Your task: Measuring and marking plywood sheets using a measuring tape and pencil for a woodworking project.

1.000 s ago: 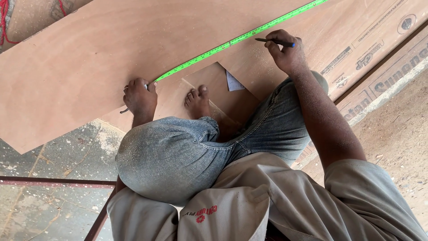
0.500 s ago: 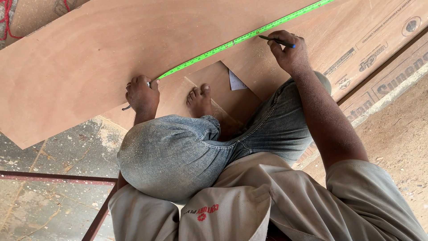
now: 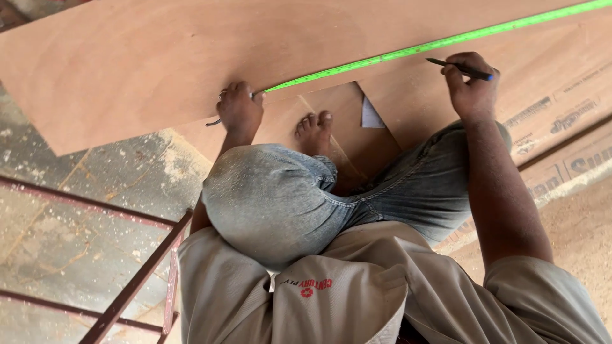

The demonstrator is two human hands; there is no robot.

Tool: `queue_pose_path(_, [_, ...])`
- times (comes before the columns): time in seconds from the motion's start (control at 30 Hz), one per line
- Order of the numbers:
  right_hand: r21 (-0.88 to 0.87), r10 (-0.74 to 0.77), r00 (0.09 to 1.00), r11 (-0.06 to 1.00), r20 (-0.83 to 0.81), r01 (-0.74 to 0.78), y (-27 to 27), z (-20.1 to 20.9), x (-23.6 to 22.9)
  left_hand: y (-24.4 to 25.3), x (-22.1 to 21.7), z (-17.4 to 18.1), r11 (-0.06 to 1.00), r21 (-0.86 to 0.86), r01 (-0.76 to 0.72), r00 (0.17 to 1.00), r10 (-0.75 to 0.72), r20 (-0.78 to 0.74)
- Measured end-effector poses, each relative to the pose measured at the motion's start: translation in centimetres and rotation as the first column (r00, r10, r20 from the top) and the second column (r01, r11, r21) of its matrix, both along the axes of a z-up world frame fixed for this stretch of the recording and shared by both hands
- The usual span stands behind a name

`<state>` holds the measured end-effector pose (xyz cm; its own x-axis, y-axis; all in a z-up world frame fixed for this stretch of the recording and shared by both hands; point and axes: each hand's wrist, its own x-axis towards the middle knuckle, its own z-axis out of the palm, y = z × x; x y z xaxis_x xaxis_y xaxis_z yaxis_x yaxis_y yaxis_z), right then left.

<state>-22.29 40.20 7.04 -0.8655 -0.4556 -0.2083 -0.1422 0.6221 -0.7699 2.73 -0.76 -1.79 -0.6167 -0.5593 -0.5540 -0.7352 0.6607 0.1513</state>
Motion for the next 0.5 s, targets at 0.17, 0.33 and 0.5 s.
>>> queue_pose_path(0.17, [0.001, 0.007, 1.000, 1.000, 0.011, -0.007, 0.0, 0.1, 1.3, -0.5, -0.1, 0.1, 1.000, 0.017, 0.013, 1.000, -0.012, -0.025])
queue_pose_path(0.33, [0.109, 0.069, 0.998, 0.992, 0.010, -0.070, -1.1, 0.6, 3.5, -1.1, 0.4, 0.1, 0.997, 0.075, 0.008, 0.999, -0.006, -0.035])
queue_pose_path(0.5, [0.086, 0.061, 0.995, 0.994, 0.082, -0.068, -3.4, -0.2, 5.2, -3.2, 3.5, -1.6, 0.998, 0.057, -0.040, 0.995, 0.045, -0.092])
